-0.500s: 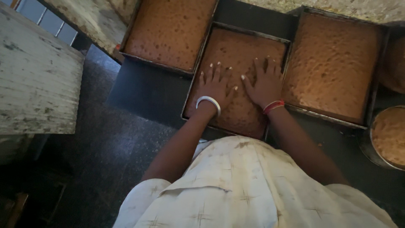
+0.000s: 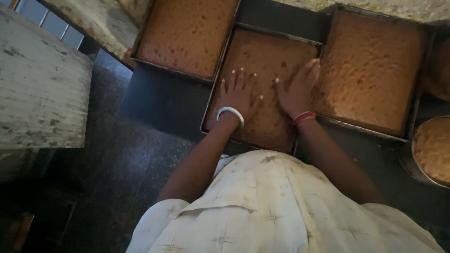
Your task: The person checks baked cakes in various rectangular and circular pans by pressing their tops with their hands, moves several pans around the workstation, and carries one rectangular pan towards an oven.
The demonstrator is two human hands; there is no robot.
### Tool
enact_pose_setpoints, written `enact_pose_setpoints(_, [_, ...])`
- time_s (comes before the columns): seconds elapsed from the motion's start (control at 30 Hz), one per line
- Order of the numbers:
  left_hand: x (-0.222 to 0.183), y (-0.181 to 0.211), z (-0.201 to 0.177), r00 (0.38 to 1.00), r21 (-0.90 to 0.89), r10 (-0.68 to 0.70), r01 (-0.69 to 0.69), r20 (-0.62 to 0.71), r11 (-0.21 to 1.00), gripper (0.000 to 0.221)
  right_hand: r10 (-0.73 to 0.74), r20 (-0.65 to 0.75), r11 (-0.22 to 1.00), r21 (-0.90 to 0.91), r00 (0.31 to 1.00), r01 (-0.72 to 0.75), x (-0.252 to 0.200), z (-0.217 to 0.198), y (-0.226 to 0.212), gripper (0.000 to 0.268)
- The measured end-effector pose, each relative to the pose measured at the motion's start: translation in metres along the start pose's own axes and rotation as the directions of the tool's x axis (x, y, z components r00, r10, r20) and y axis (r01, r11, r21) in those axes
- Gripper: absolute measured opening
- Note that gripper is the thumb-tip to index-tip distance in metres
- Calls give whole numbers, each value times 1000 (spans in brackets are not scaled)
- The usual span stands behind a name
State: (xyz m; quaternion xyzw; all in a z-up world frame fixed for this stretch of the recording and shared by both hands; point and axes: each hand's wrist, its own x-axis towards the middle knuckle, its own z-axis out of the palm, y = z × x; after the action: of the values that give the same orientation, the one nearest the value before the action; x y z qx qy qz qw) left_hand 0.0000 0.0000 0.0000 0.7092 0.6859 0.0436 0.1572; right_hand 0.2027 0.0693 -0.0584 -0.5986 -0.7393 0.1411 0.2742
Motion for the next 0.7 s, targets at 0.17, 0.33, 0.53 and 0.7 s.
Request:
enact_pose_setpoints(0.17, [3,-3,4,1000,-10,1,-1,-3,1000,76,118,91,989,76,989,-125,13,4,22,104])
enact_pose_setpoints(0.33, [1,-3,4,1000,-2,11,-12,-26,1000,77,97,112,994,41,989,-102,11,-3,17,98])
enact_pose_setpoints(0.53, [0,0,-1,1000,-2,-10,10,-4,1000,76,61,127,998,13,990,-63,5,-17,-3,88])
enact_pose_setpoints(0.7, [2,-2,-1,1000,-12,8,-9,-18,1000,77,-22,123,999,-23,992,25,1,-15,-1,73])
